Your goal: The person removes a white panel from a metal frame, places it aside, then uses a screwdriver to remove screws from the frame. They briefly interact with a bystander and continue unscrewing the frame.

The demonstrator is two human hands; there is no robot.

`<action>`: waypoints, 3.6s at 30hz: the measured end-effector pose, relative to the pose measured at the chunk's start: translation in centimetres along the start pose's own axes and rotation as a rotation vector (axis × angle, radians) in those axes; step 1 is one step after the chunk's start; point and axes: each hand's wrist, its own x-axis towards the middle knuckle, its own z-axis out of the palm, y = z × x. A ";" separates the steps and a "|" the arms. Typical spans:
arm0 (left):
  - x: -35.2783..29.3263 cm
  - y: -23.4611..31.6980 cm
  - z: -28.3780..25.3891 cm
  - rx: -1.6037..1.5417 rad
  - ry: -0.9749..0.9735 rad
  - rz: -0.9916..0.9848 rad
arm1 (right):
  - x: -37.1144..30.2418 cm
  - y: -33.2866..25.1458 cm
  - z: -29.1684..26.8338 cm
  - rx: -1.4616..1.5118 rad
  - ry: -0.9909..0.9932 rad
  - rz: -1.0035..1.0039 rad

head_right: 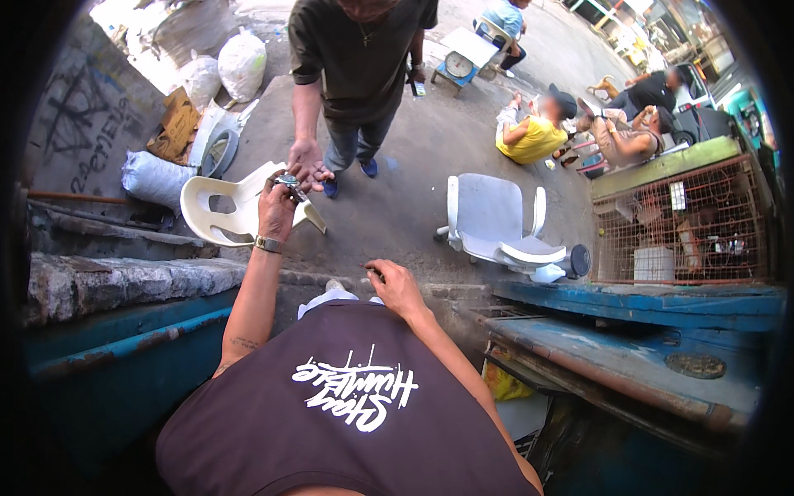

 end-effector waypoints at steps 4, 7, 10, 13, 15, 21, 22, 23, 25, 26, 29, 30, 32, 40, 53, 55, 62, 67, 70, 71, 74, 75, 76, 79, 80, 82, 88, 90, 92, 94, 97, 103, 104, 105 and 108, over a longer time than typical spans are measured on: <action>-0.3 -0.3 -0.7 0.306 0.064 0.115 | -0.5 0.5 -0.1 -0.014 0.006 0.009; -0.6 -0.4 -1.2 0.641 -0.110 0.358 | -0.6 0.7 -0.1 -0.004 -0.008 0.011; -1.3 -0.5 -1.5 0.990 -0.140 0.508 | -0.5 0.6 0.1 0.000 -0.030 0.005; -2.0 -1.0 -1.9 1.014 -0.093 0.477 | -0.3 0.4 0.3 0.016 -0.053 -0.001; -2.3 -1.4 -2.5 1.201 -0.076 0.590 | -0.1 0.3 0.4 0.002 -0.059 -0.013; -3.4 -2.2 -4.3 1.164 0.036 0.601 | -0.1 0.3 0.2 0.000 -0.103 0.001; -3.5 -2.3 -4.3 1.114 0.057 0.567 | -0.1 0.4 0.2 0.000 -0.104 0.010; -3.7 -2.3 -4.3 1.122 0.066 0.613 | -0.1 0.5 0.2 -0.002 -0.106 0.006; -4.0 -2.2 -4.1 1.193 0.087 0.637 | 0.0 0.7 0.1 0.009 -0.096 0.001; -4.1 -2.1 -4.0 1.223 0.090 0.653 | 0.1 0.8 0.1 -0.001 -0.096 0.012; -4.0 -1.9 -3.8 1.279 0.121 0.574 | 0.3 1.0 -0.1 0.002 -0.078 0.001; -4.0 -1.9 -3.8 1.296 0.134 0.539 | 0.3 1.1 -0.2 0.002 -0.067 0.003; -3.7 -2.1 -3.8 1.330 0.083 0.585 | 0.2 1.5 -0.7 0.005 -0.027 0.006; -5.0 -4.5 -0.9 1.584 0.162 0.641 | -1.5 7.5 -5.7 0.080 -0.012 0.076; -16.2 -18.0 -13.8 1.796 -0.061 -0.789 | -2.2 23.4 -17.1 0.090 0.173 0.390; -17.4 -18.2 -16.5 1.826 -0.252 -1.039 | -1.5 25.2 -18.0 0.092 0.201 0.414; -12.7 -18.9 -18.5 1.543 0.299 -1.008 | 4.7 29.8 -18.1 0.199 0.245 0.412; -3.8 -25.1 -19.6 1.513 0.288 -0.958 | 13.3 33.9 -16.1 0.203 0.303 0.349; 2.7 -30.0 -21.4 1.538 0.131 -0.957 | 18.7 37.3 -15.8 0.230 0.328 0.359; 4.7 -31.3 -21.9 1.581 0.049 -0.823 | 20.1 38.1 -15.2 0.249 0.298 0.394; 9.7 -33.0 -21.5 1.448 0.110 -0.879 | 23.6 39.8 -14.7 0.208 0.241 0.379; 10.4 -33.1 -20.9 1.389 0.092 -0.886 | 24.6 40.2 -14.6 0.253 0.223 0.418; 11.0 -33.0 -20.1 1.389 0.116 -0.861 | 25.3 40.5 -14.6 0.225 0.222 0.419; 12.5 -32.0 -18.1 1.336 0.162 -0.716 | 28.1 41.5 -15.1 0.218 0.182 0.452; 13.1 -31.6 -17.9 1.339 0.223 -0.770 | 29.2 41.9 -15.2 0.193 0.166 0.421; 13.9 -31.0 -18.5 1.267 0.275 -0.859 | 31.5 43.0 -15.3 0.164 0.119 0.433; 9.7 -32.5 -22.9 1.474 0.333 -0.841 | 39.8 47.0 -15.3 0.109 0.000 0.384; 9.6 -33.5 -22.9 1.560 0.311 -0.868 | 42.5 48.4 -16.0 0.189 -0.019 0.398; 13.5 -34.1 -21.5 1.648 0.260 -0.833 | 45.3 50.4 -17.1 0.132 -0.038 0.371; 21.7 -33.9 -19.5 1.487 0.232 -0.786 | 47.7 53.3 -18.5 0.249 -0.099 0.463; 37.8 -33.0 -16.0 0.891 0.050 -0.628 | 49.7 59.8 -21.2 0.340 -0.199 0.734; 13.7 -40.0 -4.6 1.375 0.600 -0.955 | 49.4 72.2 -27.7 0.144 -0.334 1.111; 11.4 -40.2 -3.0 1.333 0.663 -0.907 | 49.9 73.3 -28.7 0.088 -0.408 1.189; 10.5 -40.0 -1.2 1.240 0.806 -1.037 | 50.6 74.2 -29.7 0.062 -0.472 1.155; 11.6 -38.1 5.8 1.054 1.033 -1.108 | 55.3 74.8 -30.7 -0.064 -0.545 1.059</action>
